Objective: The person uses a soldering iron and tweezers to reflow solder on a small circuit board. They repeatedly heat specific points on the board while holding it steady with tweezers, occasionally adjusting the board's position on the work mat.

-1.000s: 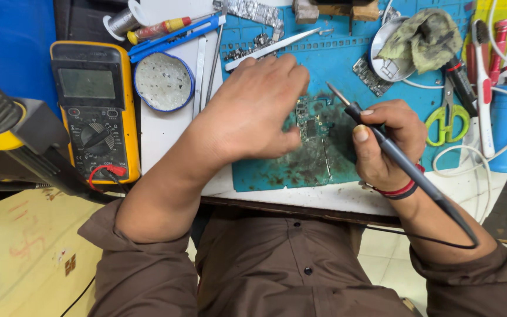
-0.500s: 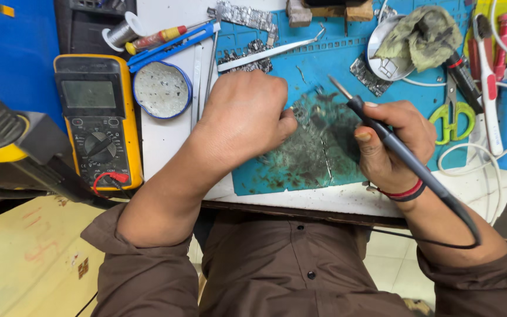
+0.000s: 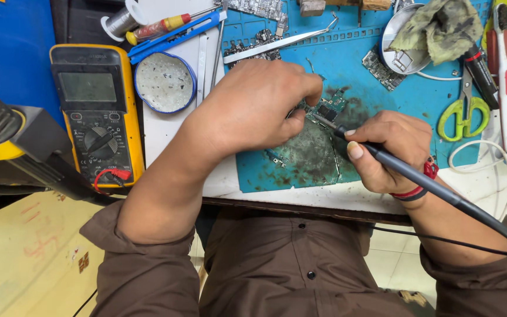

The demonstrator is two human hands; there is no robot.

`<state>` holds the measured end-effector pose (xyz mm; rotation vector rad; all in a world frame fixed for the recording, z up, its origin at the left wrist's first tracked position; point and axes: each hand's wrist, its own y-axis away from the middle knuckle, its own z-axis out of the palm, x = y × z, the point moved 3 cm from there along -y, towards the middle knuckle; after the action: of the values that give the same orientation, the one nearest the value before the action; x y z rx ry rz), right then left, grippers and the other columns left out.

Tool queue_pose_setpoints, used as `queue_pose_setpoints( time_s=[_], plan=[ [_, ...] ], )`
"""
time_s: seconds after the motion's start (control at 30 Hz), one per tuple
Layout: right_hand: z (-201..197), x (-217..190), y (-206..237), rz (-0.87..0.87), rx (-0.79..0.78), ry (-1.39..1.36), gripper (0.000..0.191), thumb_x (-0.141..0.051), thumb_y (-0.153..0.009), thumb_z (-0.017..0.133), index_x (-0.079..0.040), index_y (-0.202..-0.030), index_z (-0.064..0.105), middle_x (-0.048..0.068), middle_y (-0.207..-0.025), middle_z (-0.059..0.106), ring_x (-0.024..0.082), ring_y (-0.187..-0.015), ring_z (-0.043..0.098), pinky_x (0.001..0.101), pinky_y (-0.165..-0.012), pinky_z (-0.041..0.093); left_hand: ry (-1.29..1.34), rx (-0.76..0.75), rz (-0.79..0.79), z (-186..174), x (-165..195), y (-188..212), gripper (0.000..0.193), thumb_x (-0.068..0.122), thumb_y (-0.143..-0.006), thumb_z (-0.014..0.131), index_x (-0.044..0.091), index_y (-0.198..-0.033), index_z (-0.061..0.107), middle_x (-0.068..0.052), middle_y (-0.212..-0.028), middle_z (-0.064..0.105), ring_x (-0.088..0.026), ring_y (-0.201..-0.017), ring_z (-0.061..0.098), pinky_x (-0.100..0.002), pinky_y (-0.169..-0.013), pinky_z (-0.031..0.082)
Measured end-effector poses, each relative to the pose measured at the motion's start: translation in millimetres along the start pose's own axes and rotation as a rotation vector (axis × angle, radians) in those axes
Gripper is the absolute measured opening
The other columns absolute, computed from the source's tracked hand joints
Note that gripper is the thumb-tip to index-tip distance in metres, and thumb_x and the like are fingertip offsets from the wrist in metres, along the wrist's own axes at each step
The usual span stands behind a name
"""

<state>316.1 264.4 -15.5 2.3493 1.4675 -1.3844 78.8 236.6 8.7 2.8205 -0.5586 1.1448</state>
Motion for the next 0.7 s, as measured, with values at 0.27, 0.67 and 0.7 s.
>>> queue_pose_setpoints(
  time_s=[0.27,0.67,0.7],
  plan=[
    [4.3,1.3,-1.5,-0.01,0.001,0.006,0.009,-0.007,-0.096,0.07,-0.002,-0.096,0.063,0.01,-0.08,0.067,0.023,-0.062,0.065,0.0316,-0.058,0.048,-0.014,-0.045,-0.031,6.6,-6.2,-0.9,0.015,0.011,-0.076,0.073,0.007,-0.089,0.067,-0.012,-0.082,0.07,-0.038,-0.08,0.067,-0.051,-0.067,0.05],
    [3.5,3.7,-3.4,-0.021,-0.021,0.017,0.008,-0.006,-0.094,0.071,-0.002,-0.095,0.064,0.01,-0.077,0.066,0.024,-0.062,0.063,0.0327,-0.056,0.046,-0.014,-0.051,-0.047,6.9,-7.5,-2.8,0.015,0.01,-0.074,0.072,0.006,-0.089,0.069,-0.014,-0.083,0.07,-0.039,-0.08,0.067,-0.051,-0.068,0.051],
    [3.4,3.3,-3.8,-0.026,-0.025,0.021,0.008,-0.006,-0.093,0.071,-0.002,-0.094,0.064,0.01,-0.077,0.066,0.024,-0.063,0.062,0.0328,-0.056,0.046,-0.016,-0.048,-0.053,6.7,-7.4,-2.6,0.014,0.01,-0.075,0.071,0.007,-0.089,0.07,-0.014,-0.083,0.07,-0.039,-0.08,0.067,-0.051,-0.068,0.051]
  ],
)
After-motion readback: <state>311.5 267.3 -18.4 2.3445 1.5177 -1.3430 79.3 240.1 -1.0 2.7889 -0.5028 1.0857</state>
